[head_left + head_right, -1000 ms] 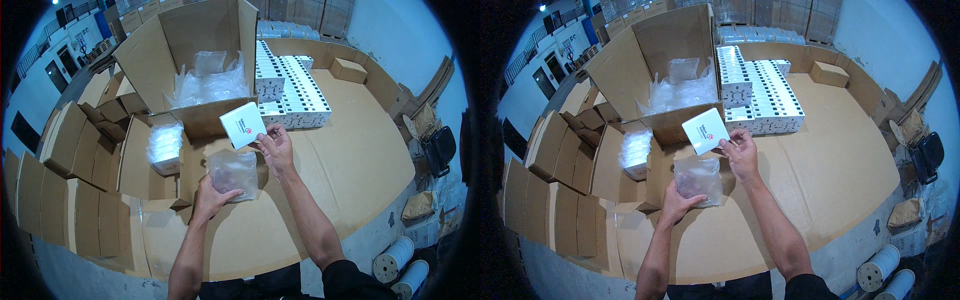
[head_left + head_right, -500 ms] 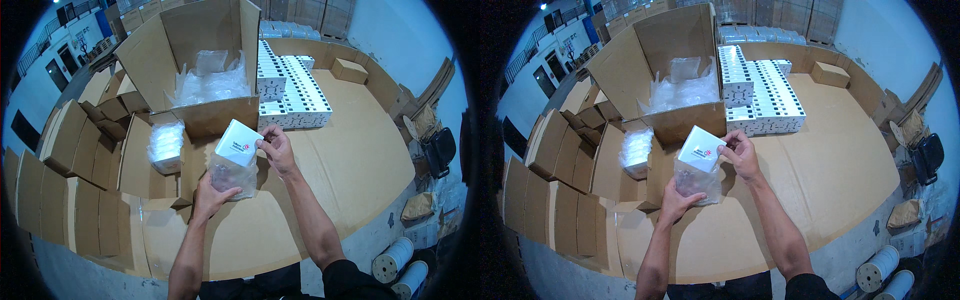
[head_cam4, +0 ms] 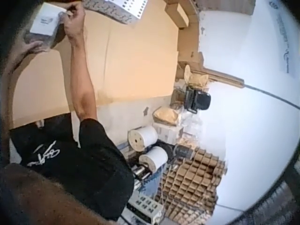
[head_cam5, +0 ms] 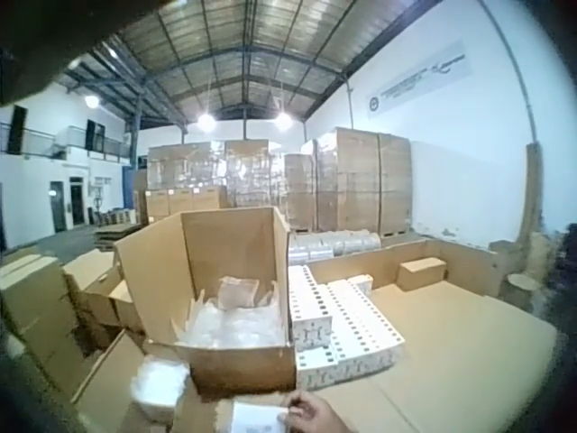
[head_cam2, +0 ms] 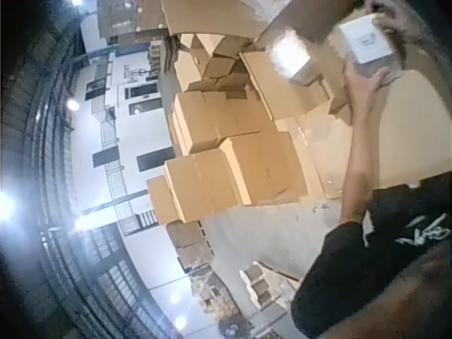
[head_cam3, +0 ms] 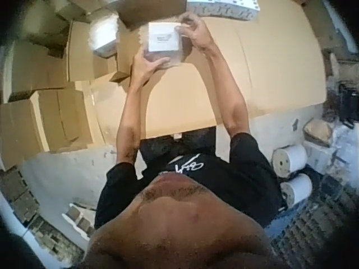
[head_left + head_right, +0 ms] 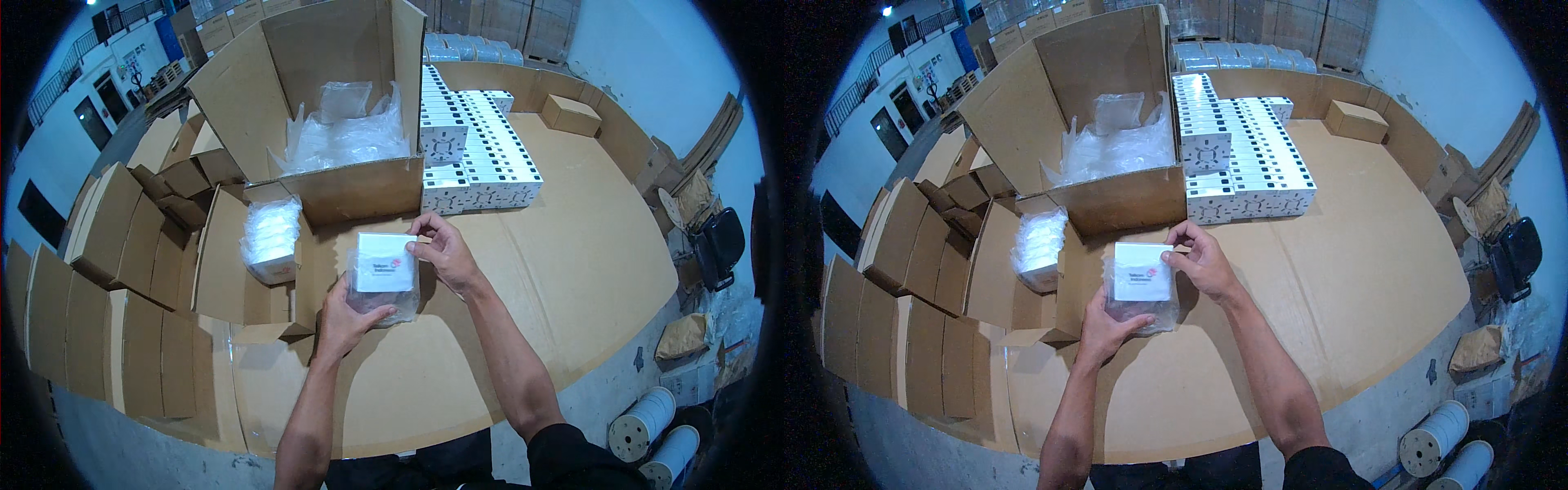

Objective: Packaging small white item boxes into plastic bags and placing them into cardboard boxes.

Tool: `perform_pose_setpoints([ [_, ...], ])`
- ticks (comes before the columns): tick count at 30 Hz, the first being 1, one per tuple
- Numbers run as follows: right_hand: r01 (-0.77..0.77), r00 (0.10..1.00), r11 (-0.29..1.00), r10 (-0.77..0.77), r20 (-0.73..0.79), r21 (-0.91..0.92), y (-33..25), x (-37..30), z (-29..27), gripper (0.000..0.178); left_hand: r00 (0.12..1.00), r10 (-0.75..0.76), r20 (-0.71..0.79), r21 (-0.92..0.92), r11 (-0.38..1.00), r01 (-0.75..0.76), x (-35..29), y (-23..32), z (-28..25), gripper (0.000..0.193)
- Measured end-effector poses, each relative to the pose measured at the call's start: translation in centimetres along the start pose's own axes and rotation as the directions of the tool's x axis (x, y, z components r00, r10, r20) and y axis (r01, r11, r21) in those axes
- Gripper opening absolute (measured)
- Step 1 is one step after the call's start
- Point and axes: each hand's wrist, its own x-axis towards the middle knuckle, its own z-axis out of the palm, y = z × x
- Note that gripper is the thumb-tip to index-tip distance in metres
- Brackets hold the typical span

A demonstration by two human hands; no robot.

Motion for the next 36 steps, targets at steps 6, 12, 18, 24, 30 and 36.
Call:
perform_pose_setpoints([
  [6,-0.035,0.999,0.999,0.035,-0.005,0.007,0.2,0.0,-0.1,0.022,0.995,-0.081,-0.059,-0.169,0.983,0.070,0.4,-0.5,0.6,0.042],
  [12,-0.030,0.990,0.999,0.032,-0.135,0.016,0.4,0.0,1.2,0.037,0.983,-0.069,-0.170,-0.251,0.968,0.024,2.7,-2.6,0.8,0.035],
  [18,-0.197,0.969,0.980,0.198,-0.146,0.026,2.4,-0.4,1.9,0.039,0.979,-0.071,-0.193,-0.388,0.922,-0.010,4.0,-3.3,0.8,0.038],
  [24,-0.167,0.939,0.917,0.260,-0.227,0.361,3.2,-0.7,3.0,0.030,0.989,-0.062,-0.136,-0.362,0.932,0.009,4.0,-2.6,0.7,0.037],
  [30,-0.089,0.931,0.853,0.255,-0.261,0.515,3.2,-1.1,3.7,0.029,0.981,-0.051,-0.189,-0.247,0.969,0.003,3.7,-1.3,0.8,0.036],
  [36,-0.063,0.942,0.807,0.242,-0.232,0.587,3.1,-1.2,4.0,0.018,0.981,-0.052,-0.188,-0.244,0.970,0.004,3.6,-1.4,0.8,0.037],
])
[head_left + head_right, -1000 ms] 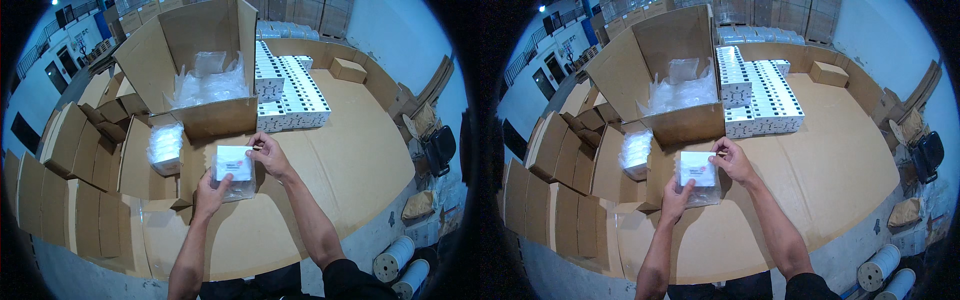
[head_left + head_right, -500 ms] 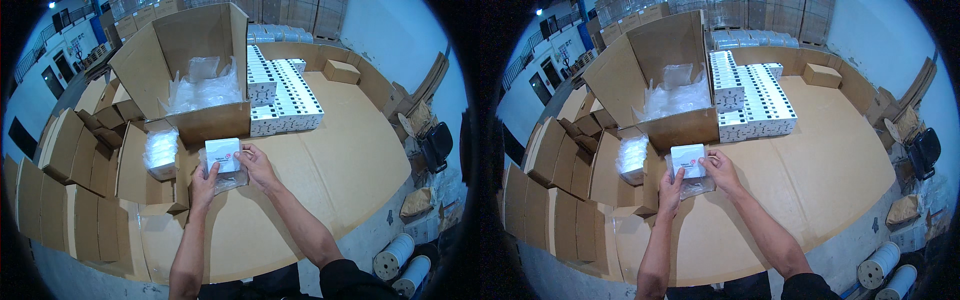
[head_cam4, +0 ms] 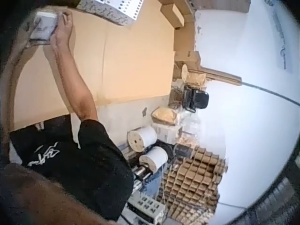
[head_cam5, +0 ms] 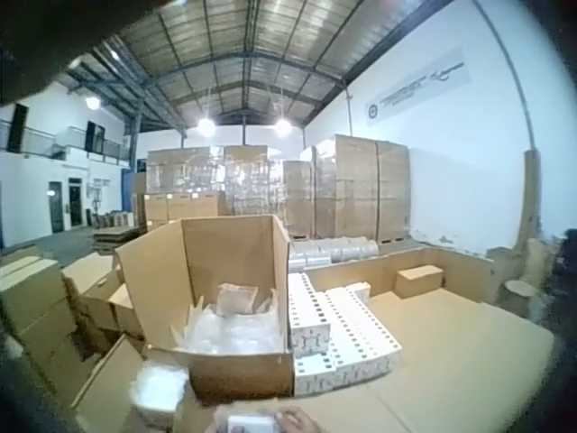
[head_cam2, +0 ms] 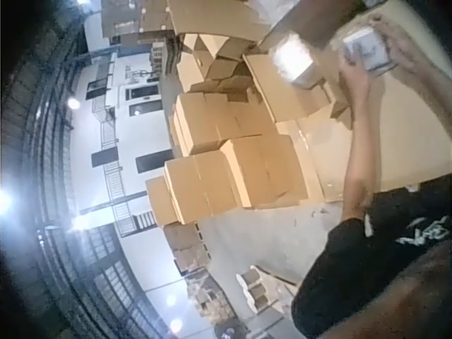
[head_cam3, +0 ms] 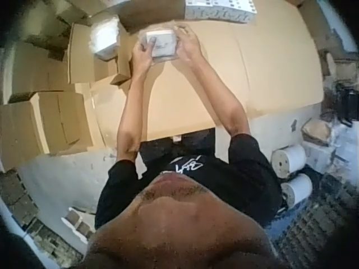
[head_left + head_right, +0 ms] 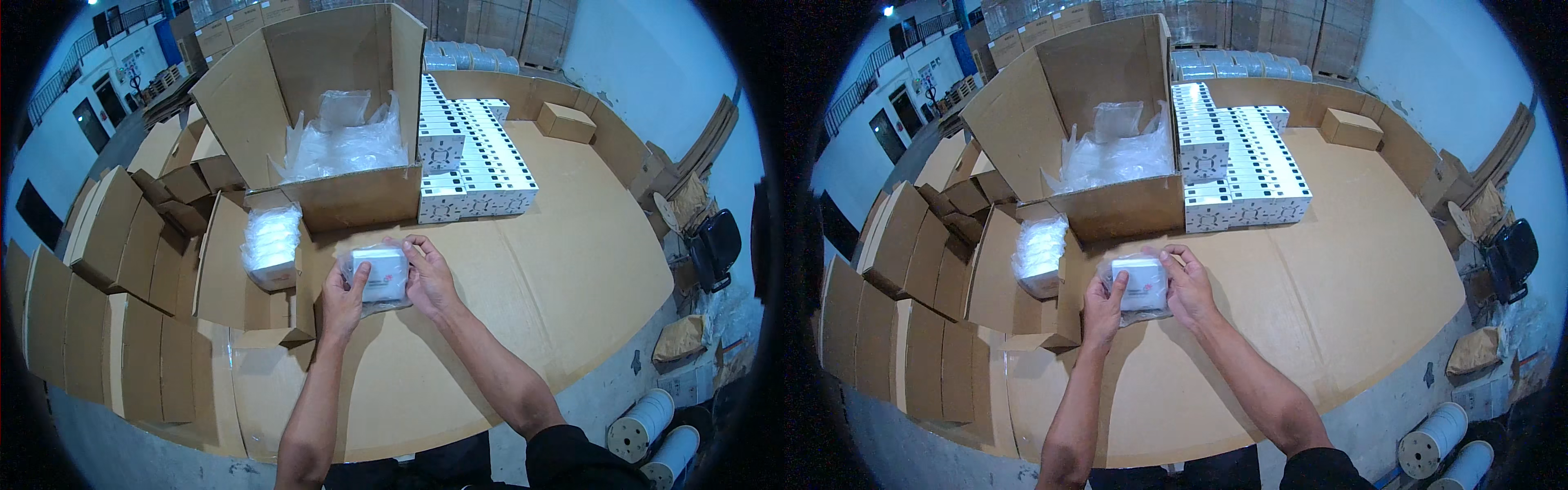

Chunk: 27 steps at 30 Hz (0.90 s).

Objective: Packaging small white item boxes into plastic bags and placing them into cardboard boxes.

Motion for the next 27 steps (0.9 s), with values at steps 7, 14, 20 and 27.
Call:
perform_pose_setpoints([
  [7,0.002,0.998,1.000,-0.002,0.066,0.003,-0.9,-0.5,0.8,0.015,0.991,0.131,-0.002,-0.032,0.991,-0.131,0.2,0.3,-0.3,0.041],
  [14,0.140,0.971,0.984,-0.116,0.210,-0.105,-2.2,-0.3,0.7,0.010,0.978,0.208,-0.006,-0.065,0.976,-0.208,0.0,1.1,-0.3,0.044],
  [20,0.156,0.959,0.984,-0.130,0.251,-0.087,-2.4,-0.8,1.2,0.008,0.980,0.197,-0.034,-0.232,0.952,-0.200,0.2,0.2,-0.1,0.045],
  [27,0.150,0.967,0.954,-0.086,0.242,-0.260,-2.7,-1.2,1.8,0.045,0.981,0.190,0.038,-0.417,0.895,-0.157,0.3,1.1,0.2,0.053],
])
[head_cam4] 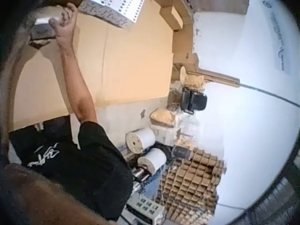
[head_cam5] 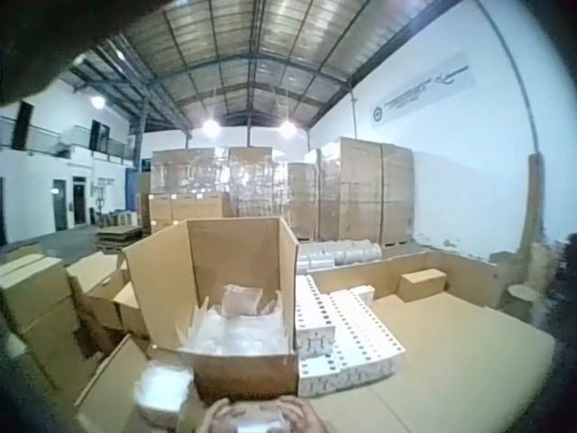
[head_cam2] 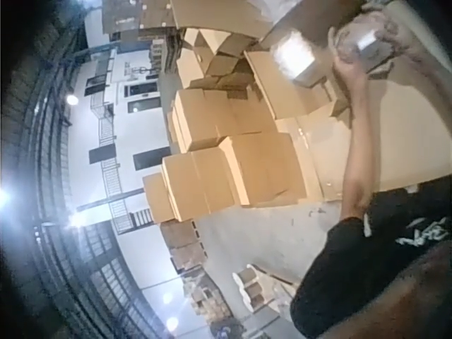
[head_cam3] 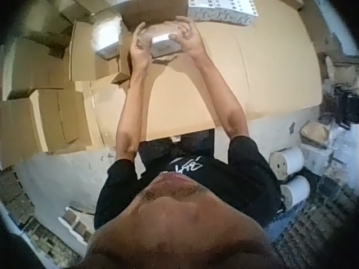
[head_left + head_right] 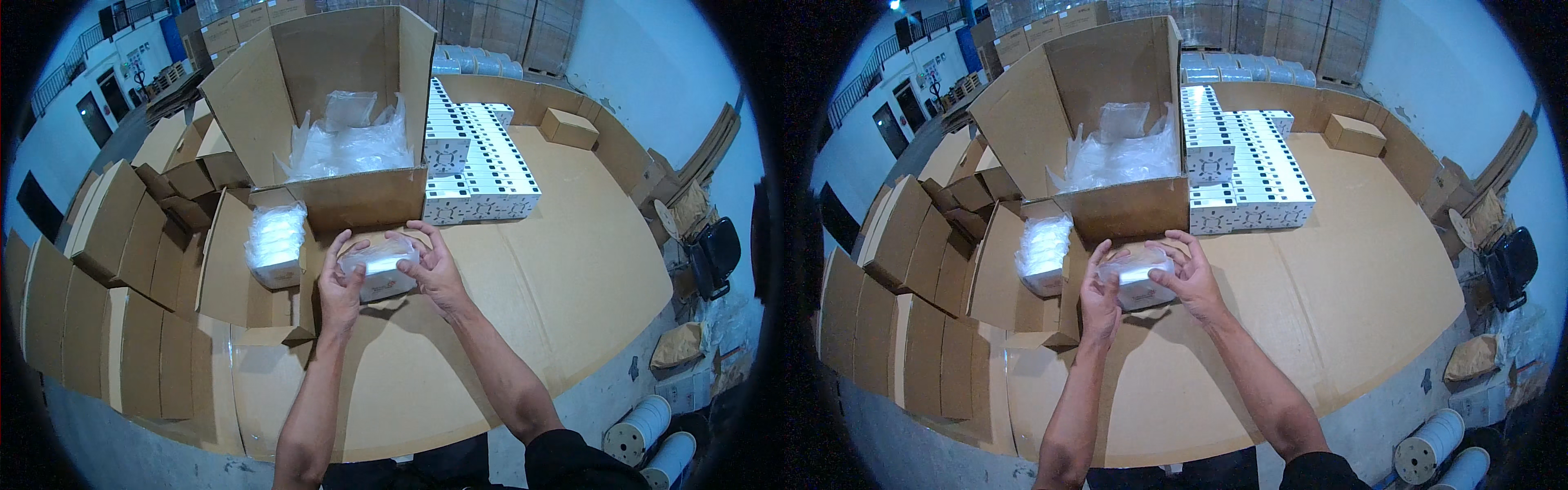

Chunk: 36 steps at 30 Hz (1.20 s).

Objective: Packaging small white item boxes into plastic bags and placing them into cardboard boxes.

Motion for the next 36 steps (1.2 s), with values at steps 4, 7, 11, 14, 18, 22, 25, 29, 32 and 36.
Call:
perform_pose_setpoints([
  [4,-0.014,0.995,0.937,0.046,0.085,-0.348,0.1,0.0,-0.6,0.053,0.999,-0.020,0.032,0.185,0.983,0.014,-0.1,0.0,-0.6,0.049],
  [7,-0.169,0.982,0.885,0.189,0.004,-0.434,-0.8,-0.3,-0.1,0.043,0.993,-0.112,0.021,0.227,0.968,0.105,0.0,-0.2,-1.6,0.035],
  [11,-0.173,0.982,0.856,0.187,-0.020,-0.488,-1.4,-0.3,-0.6,0.027,0.991,-0.122,0.047,0.252,0.962,0.106,0.0,0.3,-1.8,0.022],
  [14,-0.081,0.991,0.868,0.121,0.050,-0.489,-1.4,0.0,-1.3,0.016,0.995,-0.077,0.065,0.246,0.967,0.058,0.1,0.6,-1.7,0.016],
  [18,-0.124,0.988,0.868,0.154,0.023,-0.482,-2.2,0.2,-1.5,0.009,0.990,-0.138,-0.003,0.314,0.940,0.132,-0.3,1.9,-1.4,0.013],
  [22,-0.111,0.989,0.883,0.141,0.033,-0.456,-1.9,0.3,-2.0,0.009,0.993,-0.064,-0.096,0.274,0.958,0.089,-0.8,1.1,-1.3,0.011],
  [25,-0.057,0.993,0.905,0.097,0.073,-0.422,-1.6,0.3,-2.2,0.012,0.988,-0.037,-0.152,0.240,0.968,0.073,-1.0,0.9,-0.9,0.010],
  [29,-0.027,0.995,0.908,0.065,0.078,-0.418,-1.4,0.2,-2.2,0.015,0.989,-0.002,-0.149,0.250,0.967,0.040,-1.0,0.3,-1.1,0.012],
  [32,-0.029,0.996,0.923,0.061,0.072,-0.384,-1.2,0.3,-2.6,0.018,0.982,-0.022,-0.186,0.205,0.977,0.061,-1.0,0.2,-0.8,0.016],
  [36,-0.032,0.996,0.927,0.062,0.070,-0.373,-0.5,0.6,-2.7,0.020,0.970,-0.098,-0.222,0.074,0.990,0.117,-0.8,-0.9,-1.5,0.021],
])
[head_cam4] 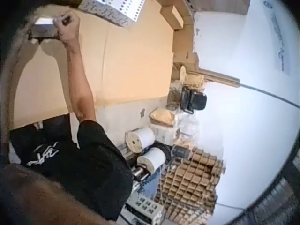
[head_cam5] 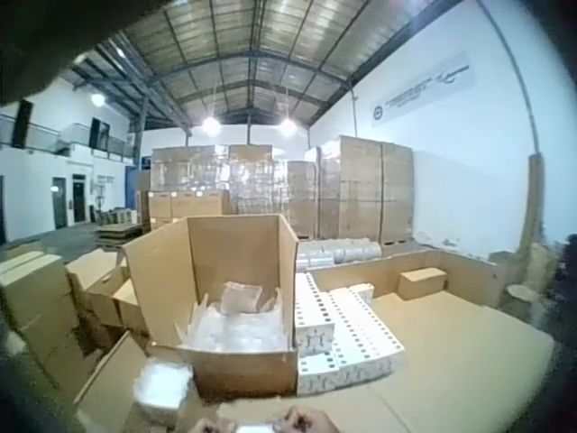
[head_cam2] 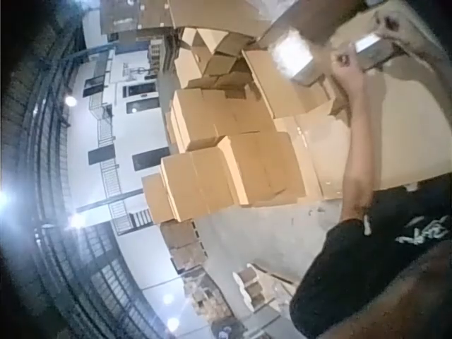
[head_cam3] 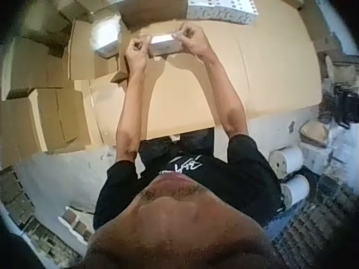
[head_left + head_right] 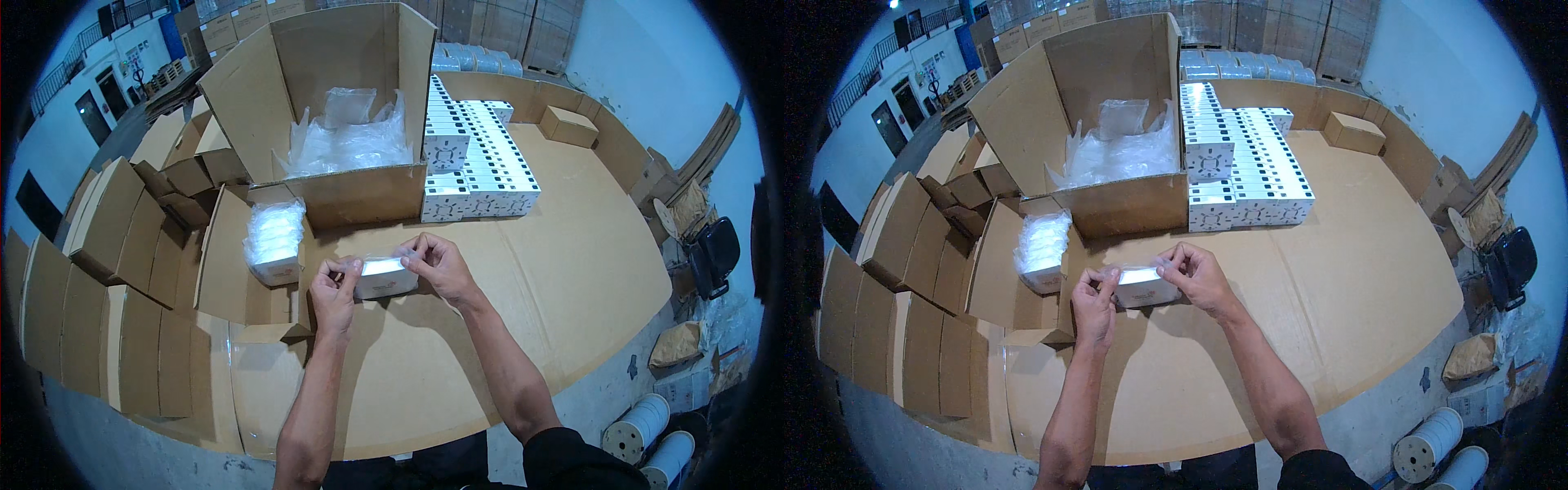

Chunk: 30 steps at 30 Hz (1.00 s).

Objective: Packaging small white item boxes into plastic bags and placing them into cardboard boxes.

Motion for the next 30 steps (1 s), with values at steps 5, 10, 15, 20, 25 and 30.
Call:
perform_pose_setpoints([
  [5,0.009,0.999,0.999,-0.008,-0.034,0.037,-1.3,-0.3,0.5,0.016,1.000,-0.010,0.004,0.015,1.000,0.010,0.1,0.4,0.2,0.022],
  [10,0.172,0.966,0.967,-0.202,0.160,0.186,-2.1,-0.3,-1.1,0.024,1.000,-0.019,-0.004,-0.007,1.000,0.019,-0.1,0.3,0.4,0.023],
  [15,0.128,0.972,0.972,-0.083,0.219,-0.199,-2.7,-0.7,-0.7,0.023,1.000,-0.008,0.017,-0.006,1.000,0.009,-0.1,0.4,0.2,0.022],
  [20,-0.017,0.994,0.940,0.052,0.095,-0.340,-3.1,-0.8,0.4,0.022,1.000,0.016,0.019,-0.012,1.000,-0.016,-0.1,0.4,0.2,0.021],
  [25,0.010,0.998,0.918,0.016,0.062,-0.395,-2.9,-0.9,0.5,0.028,0.992,0.120,-0.026,0.026,0.993,-0.119,-0.7,1.7,1.6,0.020],
  [30,-0.028,0.997,0.913,0.057,0.059,-0.407,-3.2,-0.8,0.4,0.029,0.899,0.435,0.053,0.390,0.819,-0.420,-1.5,2.9,2.2,0.031],
])
